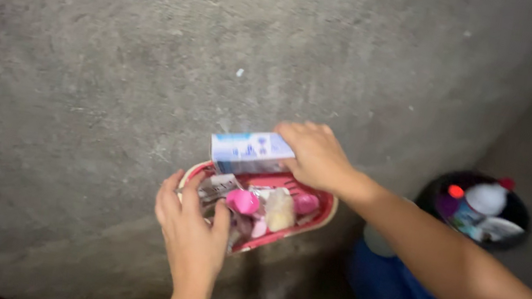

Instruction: The person picks up and places various bathroom items into a red basket, including a shampoo sachet, pink bottles, a toothpaste tube, and a box of condoms. The person then arranges packets of laundry detergent on a wall.

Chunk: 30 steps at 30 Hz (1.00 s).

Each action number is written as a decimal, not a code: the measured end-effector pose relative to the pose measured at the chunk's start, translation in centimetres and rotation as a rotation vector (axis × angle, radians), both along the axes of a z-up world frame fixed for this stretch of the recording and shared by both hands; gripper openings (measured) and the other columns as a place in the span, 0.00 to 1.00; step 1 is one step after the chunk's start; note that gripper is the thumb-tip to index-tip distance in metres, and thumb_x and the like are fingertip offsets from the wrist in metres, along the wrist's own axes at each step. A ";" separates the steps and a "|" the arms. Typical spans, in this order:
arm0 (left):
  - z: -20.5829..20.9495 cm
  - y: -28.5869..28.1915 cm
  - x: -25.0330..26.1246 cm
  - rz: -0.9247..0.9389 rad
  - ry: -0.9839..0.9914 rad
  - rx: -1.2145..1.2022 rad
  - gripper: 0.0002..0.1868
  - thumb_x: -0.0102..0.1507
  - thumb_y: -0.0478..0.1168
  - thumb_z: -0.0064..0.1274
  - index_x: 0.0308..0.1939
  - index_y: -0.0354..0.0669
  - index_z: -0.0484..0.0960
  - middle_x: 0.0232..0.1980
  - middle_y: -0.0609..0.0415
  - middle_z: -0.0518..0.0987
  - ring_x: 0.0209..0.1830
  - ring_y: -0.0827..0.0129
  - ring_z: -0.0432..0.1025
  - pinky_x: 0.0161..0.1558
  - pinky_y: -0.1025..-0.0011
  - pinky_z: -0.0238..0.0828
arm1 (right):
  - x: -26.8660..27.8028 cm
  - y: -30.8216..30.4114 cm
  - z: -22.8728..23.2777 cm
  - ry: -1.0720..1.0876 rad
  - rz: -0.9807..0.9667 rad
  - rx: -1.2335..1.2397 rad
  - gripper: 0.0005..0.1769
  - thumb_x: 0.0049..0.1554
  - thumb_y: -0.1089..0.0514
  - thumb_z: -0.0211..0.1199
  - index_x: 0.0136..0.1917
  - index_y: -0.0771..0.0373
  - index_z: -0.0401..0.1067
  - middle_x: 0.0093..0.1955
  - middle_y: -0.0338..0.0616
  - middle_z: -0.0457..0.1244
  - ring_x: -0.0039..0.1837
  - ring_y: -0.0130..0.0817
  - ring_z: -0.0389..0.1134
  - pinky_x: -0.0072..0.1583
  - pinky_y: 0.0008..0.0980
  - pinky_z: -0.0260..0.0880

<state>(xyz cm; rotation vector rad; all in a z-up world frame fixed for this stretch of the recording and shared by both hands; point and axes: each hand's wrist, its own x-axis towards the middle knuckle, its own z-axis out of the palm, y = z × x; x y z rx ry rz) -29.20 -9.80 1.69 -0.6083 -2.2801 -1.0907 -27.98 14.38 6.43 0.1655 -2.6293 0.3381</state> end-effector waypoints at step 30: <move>-1.9 0.9 -2.4 0.018 -0.057 -0.027 0.34 0.57 0.41 0.60 0.67 0.41 0.69 0.71 0.32 0.60 0.72 0.36 0.54 0.69 0.45 0.53 | 0.1 -3.5 -4.1 -0.086 0.050 -0.005 0.38 0.45 0.55 0.72 0.69 0.59 0.68 0.63 0.49 0.64 0.64 0.50 0.64 0.63 0.49 0.62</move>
